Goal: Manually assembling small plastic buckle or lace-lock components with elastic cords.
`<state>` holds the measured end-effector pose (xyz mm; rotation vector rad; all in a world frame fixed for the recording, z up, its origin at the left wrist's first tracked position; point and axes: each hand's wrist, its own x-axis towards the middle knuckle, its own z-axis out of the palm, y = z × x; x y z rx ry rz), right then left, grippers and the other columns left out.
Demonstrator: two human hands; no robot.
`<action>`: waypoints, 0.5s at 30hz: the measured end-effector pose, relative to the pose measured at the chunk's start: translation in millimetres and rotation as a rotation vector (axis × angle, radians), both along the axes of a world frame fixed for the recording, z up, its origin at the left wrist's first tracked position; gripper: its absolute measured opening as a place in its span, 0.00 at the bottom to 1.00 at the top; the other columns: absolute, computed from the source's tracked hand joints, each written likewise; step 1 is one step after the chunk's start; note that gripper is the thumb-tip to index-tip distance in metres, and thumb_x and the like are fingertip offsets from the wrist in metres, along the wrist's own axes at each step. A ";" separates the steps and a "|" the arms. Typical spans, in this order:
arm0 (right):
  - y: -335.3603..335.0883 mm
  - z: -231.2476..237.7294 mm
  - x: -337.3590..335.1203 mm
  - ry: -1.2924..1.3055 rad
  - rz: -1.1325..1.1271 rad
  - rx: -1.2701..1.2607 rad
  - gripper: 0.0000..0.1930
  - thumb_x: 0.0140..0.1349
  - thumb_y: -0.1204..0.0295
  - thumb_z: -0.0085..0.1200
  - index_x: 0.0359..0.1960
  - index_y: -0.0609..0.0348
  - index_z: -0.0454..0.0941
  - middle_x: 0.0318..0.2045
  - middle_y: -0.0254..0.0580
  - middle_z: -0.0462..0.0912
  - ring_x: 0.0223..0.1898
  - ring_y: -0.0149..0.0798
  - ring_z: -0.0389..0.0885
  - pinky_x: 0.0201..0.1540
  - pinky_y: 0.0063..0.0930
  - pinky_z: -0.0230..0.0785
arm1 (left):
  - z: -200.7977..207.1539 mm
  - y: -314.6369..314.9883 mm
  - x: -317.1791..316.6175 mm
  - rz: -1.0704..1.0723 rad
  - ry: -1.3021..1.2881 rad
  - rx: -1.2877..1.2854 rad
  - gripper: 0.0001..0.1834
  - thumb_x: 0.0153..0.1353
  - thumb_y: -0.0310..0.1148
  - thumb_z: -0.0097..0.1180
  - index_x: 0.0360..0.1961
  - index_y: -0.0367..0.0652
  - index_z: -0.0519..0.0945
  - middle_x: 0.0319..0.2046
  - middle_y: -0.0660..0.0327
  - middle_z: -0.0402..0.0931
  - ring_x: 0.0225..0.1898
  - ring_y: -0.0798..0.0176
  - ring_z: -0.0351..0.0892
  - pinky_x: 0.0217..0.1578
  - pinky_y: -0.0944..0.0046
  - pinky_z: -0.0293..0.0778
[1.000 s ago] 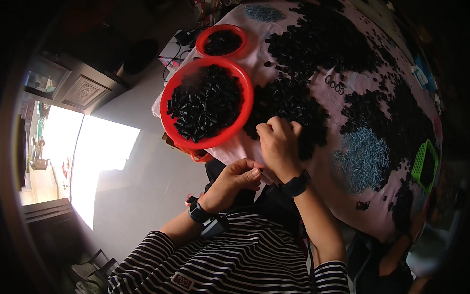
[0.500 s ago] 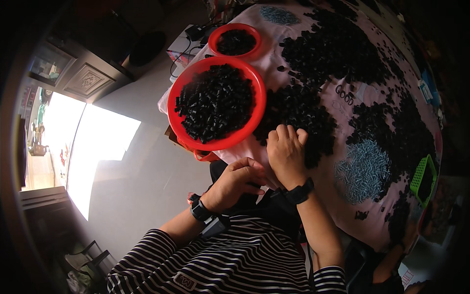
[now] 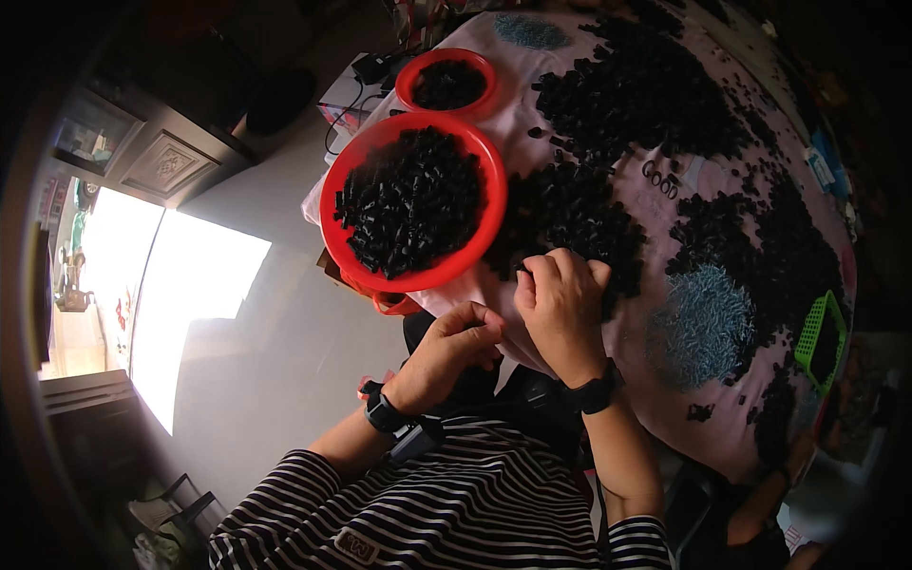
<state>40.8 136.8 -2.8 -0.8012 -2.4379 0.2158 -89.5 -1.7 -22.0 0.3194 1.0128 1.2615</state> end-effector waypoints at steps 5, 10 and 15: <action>-28.8 23.8 45.5 0.262 -0.037 -1.051 0.07 0.69 0.75 0.59 0.46 0.64 0.81 0.35 0.38 0.86 0.31 0.27 0.82 0.38 0.23 0.74 | 9.7 3.3 8.4 0.019 0.123 0.097 0.15 0.76 0.38 0.55 0.59 0.44 0.78 0.36 0.71 0.75 0.33 0.77 0.73 0.36 0.74 0.72; -51.1 42.4 66.1 0.352 -0.066 -1.461 0.09 0.75 0.71 0.55 0.47 0.66 0.81 0.38 0.36 0.86 0.34 0.25 0.83 0.42 0.20 0.76 | 12.7 8.1 17.8 -0.114 0.045 0.224 0.17 0.77 0.39 0.54 0.61 0.45 0.80 0.35 0.72 0.77 0.29 0.81 0.68 0.30 0.77 0.66; -56.5 33.4 76.9 0.568 -0.045 -1.559 0.11 0.75 0.70 0.54 0.49 0.66 0.81 0.39 0.39 0.87 0.39 0.27 0.84 0.43 0.21 0.77 | 12.6 8.6 25.7 -0.117 0.069 0.280 0.17 0.76 0.39 0.56 0.58 0.42 0.82 0.36 0.71 0.79 0.29 0.80 0.67 0.30 0.76 0.65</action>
